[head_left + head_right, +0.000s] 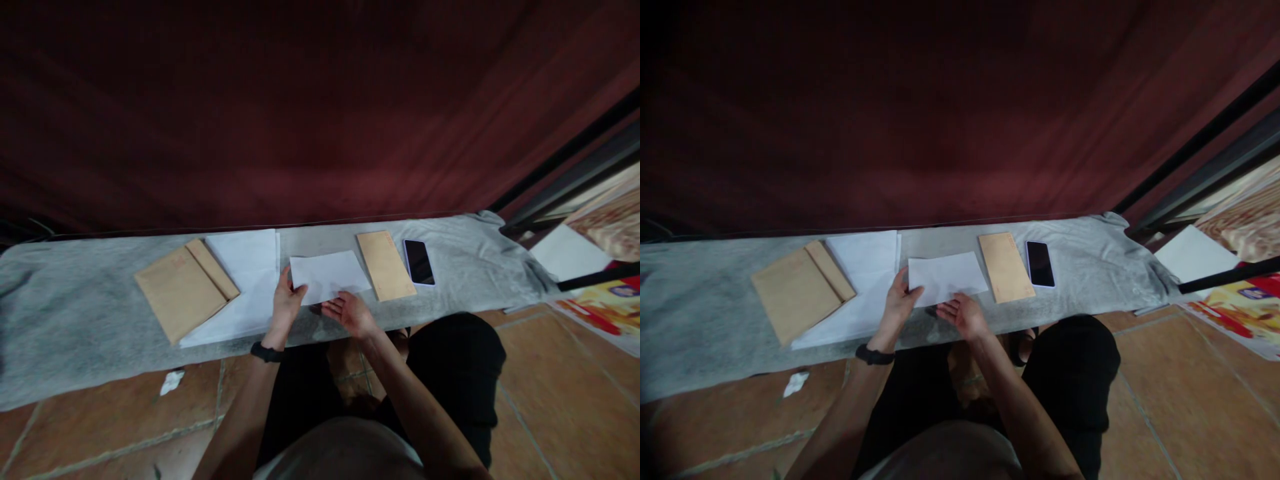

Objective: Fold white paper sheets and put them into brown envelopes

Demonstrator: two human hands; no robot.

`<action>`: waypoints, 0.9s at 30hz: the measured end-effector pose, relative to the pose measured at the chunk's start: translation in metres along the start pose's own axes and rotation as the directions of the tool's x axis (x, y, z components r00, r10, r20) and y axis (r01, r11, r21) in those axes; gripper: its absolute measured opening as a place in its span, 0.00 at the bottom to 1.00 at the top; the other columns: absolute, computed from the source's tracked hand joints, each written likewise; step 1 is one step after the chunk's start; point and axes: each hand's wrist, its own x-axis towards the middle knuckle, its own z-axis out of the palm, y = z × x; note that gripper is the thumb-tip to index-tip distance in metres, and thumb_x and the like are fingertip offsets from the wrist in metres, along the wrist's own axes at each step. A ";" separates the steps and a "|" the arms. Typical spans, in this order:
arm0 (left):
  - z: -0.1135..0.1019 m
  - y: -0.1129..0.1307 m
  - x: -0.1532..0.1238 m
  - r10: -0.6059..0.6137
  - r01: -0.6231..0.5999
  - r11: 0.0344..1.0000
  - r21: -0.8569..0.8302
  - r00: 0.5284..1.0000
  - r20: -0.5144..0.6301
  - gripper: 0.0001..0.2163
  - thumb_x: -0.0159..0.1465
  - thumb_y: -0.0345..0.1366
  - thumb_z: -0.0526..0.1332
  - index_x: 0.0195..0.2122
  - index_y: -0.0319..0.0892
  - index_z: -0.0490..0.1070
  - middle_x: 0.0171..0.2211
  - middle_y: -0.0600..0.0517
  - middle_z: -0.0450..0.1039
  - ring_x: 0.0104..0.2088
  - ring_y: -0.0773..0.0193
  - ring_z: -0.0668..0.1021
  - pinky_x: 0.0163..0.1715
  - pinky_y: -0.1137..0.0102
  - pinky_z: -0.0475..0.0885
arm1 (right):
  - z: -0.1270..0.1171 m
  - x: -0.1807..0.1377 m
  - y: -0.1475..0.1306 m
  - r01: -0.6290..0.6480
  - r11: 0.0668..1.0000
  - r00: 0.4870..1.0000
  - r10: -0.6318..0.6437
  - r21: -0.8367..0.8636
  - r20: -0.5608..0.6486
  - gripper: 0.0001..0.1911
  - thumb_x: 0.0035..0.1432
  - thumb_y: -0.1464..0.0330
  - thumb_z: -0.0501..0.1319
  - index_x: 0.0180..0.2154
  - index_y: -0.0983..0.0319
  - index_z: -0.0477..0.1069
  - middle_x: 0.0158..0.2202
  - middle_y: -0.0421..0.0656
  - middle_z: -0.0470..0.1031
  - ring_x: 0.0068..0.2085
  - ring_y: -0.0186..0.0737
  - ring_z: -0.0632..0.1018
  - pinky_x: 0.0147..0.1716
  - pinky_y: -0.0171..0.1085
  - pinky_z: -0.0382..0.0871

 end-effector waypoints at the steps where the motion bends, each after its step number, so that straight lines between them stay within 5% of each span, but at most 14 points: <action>1: -0.002 -0.001 0.000 0.023 -0.025 0.996 0.085 1.000 0.014 0.37 0.58 0.32 0.64 0.69 0.39 0.55 0.48 0.44 0.81 0.45 0.51 0.83 0.47 0.58 0.79 | -0.004 -0.005 0.002 -0.052 0.999 0.997 0.053 -0.015 0.048 0.12 0.66 0.62 0.51 0.34 0.60 0.67 0.37 0.52 0.82 0.40 0.45 0.85 0.48 0.49 0.80; 5: -0.004 0.003 -0.004 0.093 -0.093 0.896 0.434 0.995 0.022 0.34 0.61 0.30 0.62 0.69 0.41 0.57 0.58 0.43 0.76 0.54 0.51 0.80 0.55 0.58 0.74 | -0.009 -0.020 0.003 -0.103 0.976 0.962 0.147 -0.190 0.231 0.18 0.66 0.57 0.54 0.39 0.64 0.75 0.42 0.55 0.83 0.37 0.45 0.84 0.45 0.50 0.79; 8: -0.003 0.012 -0.011 0.105 -0.118 0.787 0.605 0.993 0.057 0.31 0.64 0.31 0.61 0.69 0.42 0.58 0.59 0.43 0.75 0.54 0.52 0.79 0.55 0.60 0.74 | -0.005 -0.019 -0.003 0.213 0.894 0.972 -0.154 -0.394 0.176 0.21 0.68 0.55 0.51 0.42 0.62 0.76 0.43 0.51 0.83 0.41 0.46 0.83 0.47 0.49 0.78; 11: -0.001 0.016 -0.020 0.180 -0.147 0.628 0.764 0.983 0.040 0.28 0.65 0.33 0.60 0.67 0.40 0.62 0.57 0.39 0.74 0.53 0.48 0.79 0.53 0.57 0.74 | -0.003 -0.008 -0.006 0.525 0.508 0.812 -0.539 -0.683 0.223 0.20 0.70 0.62 0.49 0.51 0.60 0.76 0.55 0.49 0.78 0.58 0.47 0.76 0.62 0.49 0.68; 13: 0.003 0.016 -0.025 0.308 -0.204 0.522 0.828 0.951 0.040 0.25 0.66 0.34 0.58 0.65 0.38 0.64 0.60 0.35 0.70 0.57 0.45 0.76 0.55 0.53 0.72 | -0.004 0.001 -0.003 0.542 0.217 0.724 -0.611 -0.812 0.320 0.21 0.71 0.66 0.49 0.58 0.62 0.73 0.64 0.50 0.71 0.67 0.47 0.66 0.68 0.51 0.58; 15: 0.011 0.012 -0.028 0.430 -0.321 0.459 0.828 0.896 0.109 0.23 0.69 0.35 0.54 0.65 0.37 0.64 0.66 0.35 0.64 0.64 0.44 0.69 0.60 0.50 0.68 | -0.005 0.009 0.003 0.481 0.000 0.711 -0.585 -0.877 0.390 0.24 0.71 0.69 0.49 0.63 0.63 0.68 0.69 0.50 0.64 0.71 0.49 0.60 0.70 0.54 0.53; 18: 0.026 0.004 -0.029 0.468 -0.511 0.409 0.756 0.829 0.307 0.22 0.73 0.36 0.48 0.65 0.35 0.63 0.69 0.39 0.60 0.70 0.50 0.61 0.67 0.52 0.61 | -0.008 0.016 0.015 0.403 -0.200 0.735 -0.511 -0.893 0.446 0.27 0.70 0.72 0.50 0.68 0.64 0.62 0.71 0.49 0.61 0.71 0.49 0.60 0.71 0.53 0.50; 21: 0.037 -0.002 -0.027 0.404 -0.547 0.395 0.738 0.825 0.395 0.24 0.74 0.36 0.43 0.67 0.34 0.61 0.70 0.41 0.60 0.71 0.53 0.59 0.70 0.54 0.57 | -0.010 0.020 0.020 0.361 -0.278 0.744 -0.490 -0.890 0.454 0.28 0.70 0.72 0.49 0.69 0.65 0.59 0.71 0.48 0.59 0.71 0.47 0.60 0.71 0.51 0.48; 27: 0.039 -0.005 -0.017 0.368 -0.486 0.349 0.801 0.857 0.360 0.26 0.75 0.42 0.44 0.70 0.38 0.58 0.72 0.45 0.54 0.73 0.52 0.54 0.71 0.52 0.52 | -0.016 0.032 0.011 0.299 -0.269 0.740 -0.540 -0.915 0.401 0.26 0.73 0.67 0.48 0.68 0.60 0.62 0.72 0.47 0.58 0.71 0.48 0.60 0.70 0.52 0.51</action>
